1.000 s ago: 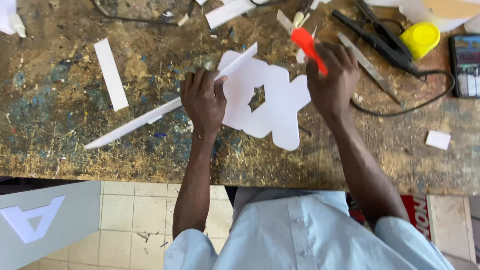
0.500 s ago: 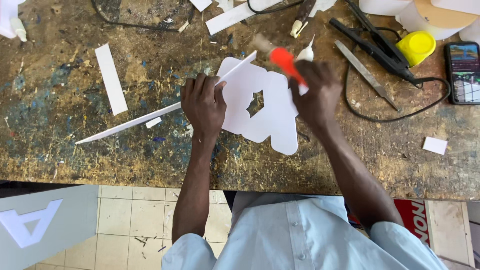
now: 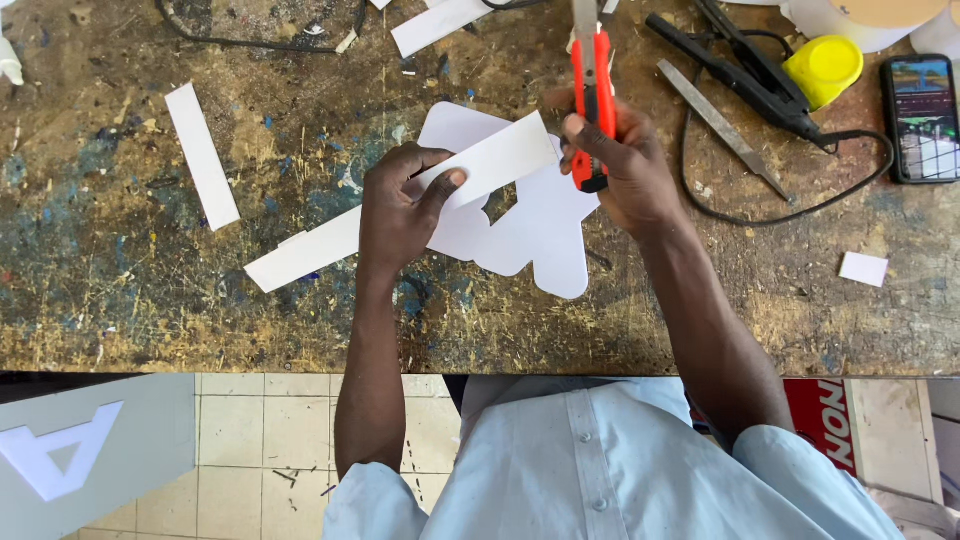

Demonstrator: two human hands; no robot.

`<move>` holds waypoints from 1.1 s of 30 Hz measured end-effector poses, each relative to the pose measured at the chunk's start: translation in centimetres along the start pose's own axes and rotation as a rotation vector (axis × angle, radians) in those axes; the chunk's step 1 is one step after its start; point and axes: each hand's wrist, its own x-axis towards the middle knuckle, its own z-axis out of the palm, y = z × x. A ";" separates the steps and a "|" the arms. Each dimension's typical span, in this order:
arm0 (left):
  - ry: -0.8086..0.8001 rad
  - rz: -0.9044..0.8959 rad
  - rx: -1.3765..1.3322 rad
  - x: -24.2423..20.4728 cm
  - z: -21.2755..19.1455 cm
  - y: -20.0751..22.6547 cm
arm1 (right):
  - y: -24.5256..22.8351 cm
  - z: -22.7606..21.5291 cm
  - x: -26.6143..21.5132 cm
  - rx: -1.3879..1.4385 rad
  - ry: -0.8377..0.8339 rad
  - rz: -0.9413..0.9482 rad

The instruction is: The person assembles a white plastic letter-shaped object by attaching a long rectangular strip to its back. They use a utility knife to trim the strip, apply glue from a bottle, and press the pieces together. The person also uses a sanding block to smooth the edges of the assembly.

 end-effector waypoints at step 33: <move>0.017 0.481 0.612 0.0 4.1 -1.4 | 5.6 -0.6 -0.5 0.161 0.291 -0.274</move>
